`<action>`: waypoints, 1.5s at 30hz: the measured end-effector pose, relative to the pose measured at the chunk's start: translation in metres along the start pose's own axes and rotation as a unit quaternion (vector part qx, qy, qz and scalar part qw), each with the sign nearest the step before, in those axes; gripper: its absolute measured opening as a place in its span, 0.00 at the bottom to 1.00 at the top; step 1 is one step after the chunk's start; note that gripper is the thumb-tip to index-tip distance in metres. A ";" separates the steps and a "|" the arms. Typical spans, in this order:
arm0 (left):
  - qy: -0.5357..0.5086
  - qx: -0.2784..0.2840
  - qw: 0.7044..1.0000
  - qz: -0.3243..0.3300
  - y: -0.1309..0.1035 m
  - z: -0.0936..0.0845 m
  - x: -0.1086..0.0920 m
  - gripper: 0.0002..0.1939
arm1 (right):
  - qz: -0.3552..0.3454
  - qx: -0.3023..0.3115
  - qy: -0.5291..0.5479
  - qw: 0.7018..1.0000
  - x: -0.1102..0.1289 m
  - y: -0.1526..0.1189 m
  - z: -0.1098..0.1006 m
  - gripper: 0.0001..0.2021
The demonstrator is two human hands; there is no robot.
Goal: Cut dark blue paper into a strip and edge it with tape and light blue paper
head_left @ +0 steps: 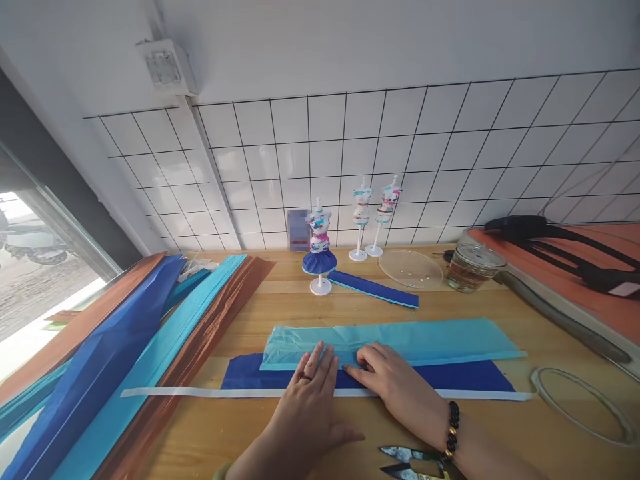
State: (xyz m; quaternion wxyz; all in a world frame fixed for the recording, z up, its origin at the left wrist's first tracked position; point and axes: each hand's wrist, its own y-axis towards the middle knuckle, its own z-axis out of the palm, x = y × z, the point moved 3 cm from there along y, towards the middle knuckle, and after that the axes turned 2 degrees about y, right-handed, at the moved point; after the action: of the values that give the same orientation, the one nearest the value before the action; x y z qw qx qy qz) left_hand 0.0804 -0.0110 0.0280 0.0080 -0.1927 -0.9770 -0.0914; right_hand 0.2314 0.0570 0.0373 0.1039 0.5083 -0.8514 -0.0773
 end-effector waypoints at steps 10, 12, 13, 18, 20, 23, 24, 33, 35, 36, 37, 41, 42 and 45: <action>0.092 -0.115 0.988 0.047 0.000 0.016 0.002 0.44 | 0.016 -0.030 -0.082 0.996 0.008 -0.004 -0.002 0.14; 0.112 -0.135 0.983 0.057 0.000 0.014 0.002 0.43 | 0.027 -0.033 -0.101 0.994 0.007 -0.005 -0.004 0.13; 0.122 -0.146 0.980 0.061 0.001 0.013 0.002 0.43 | 0.034 -0.033 -0.109 0.993 0.006 -0.006 -0.005 0.14; 0.139 -0.183 0.971 0.068 0.002 0.016 0.004 0.44 | 0.061 -0.026 -0.129 0.989 0.000 -0.012 -0.010 0.14; 0.141 -0.186 0.970 0.071 0.002 0.017 0.005 0.44 | 0.072 -0.029 -0.141 0.987 0.000 -0.014 -0.010 0.14; 0.146 -0.193 0.967 0.082 0.003 0.018 0.005 0.44 | 0.083 -0.033 -0.156 0.984 -0.001 -0.018 -0.010 0.16; 0.147 -0.196 0.966 0.084 0.004 0.018 0.005 0.45 | 0.087 -0.032 -0.158 0.983 -0.002 -0.020 -0.010 0.16; 0.132 -0.198 0.968 0.080 0.004 0.022 0.008 0.44 | 0.156 -0.009 -0.181 0.971 -0.010 -0.033 -0.013 0.16; 0.122 -0.201 0.969 0.077 0.004 0.023 0.009 0.44 | 0.158 -0.004 -0.182 0.971 -0.009 -0.036 -0.013 0.18; 0.116 -0.203 0.969 0.075 0.004 0.024 0.009 0.44 | 0.158 -0.004 -0.180 0.971 -0.007 -0.038 -0.014 0.19; 0.112 -0.203 0.970 0.075 0.004 0.025 0.010 0.44 | 0.156 -0.003 -0.176 0.972 -0.006 -0.039 -0.014 0.20; 0.123 -0.206 0.967 0.081 0.005 0.023 0.010 0.45 | 0.158 0.025 -0.131 0.978 -0.009 -0.040 -0.024 0.25; 0.126 -0.206 0.967 0.081 0.005 0.022 0.009 0.46 | 0.170 0.038 -0.104 0.979 -0.014 -0.040 -0.029 0.25; 0.119 -0.199 0.970 0.076 0.005 0.018 0.009 0.45 | 0.242 0.062 0.029 0.968 -0.043 -0.038 -0.044 0.16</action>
State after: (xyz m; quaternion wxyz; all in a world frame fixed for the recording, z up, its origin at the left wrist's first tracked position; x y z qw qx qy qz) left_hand 0.0745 0.0003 0.0119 0.0926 -0.2520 -0.9137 -0.3051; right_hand 0.2949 0.0760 0.0663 0.1122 0.2943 -0.9489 0.0177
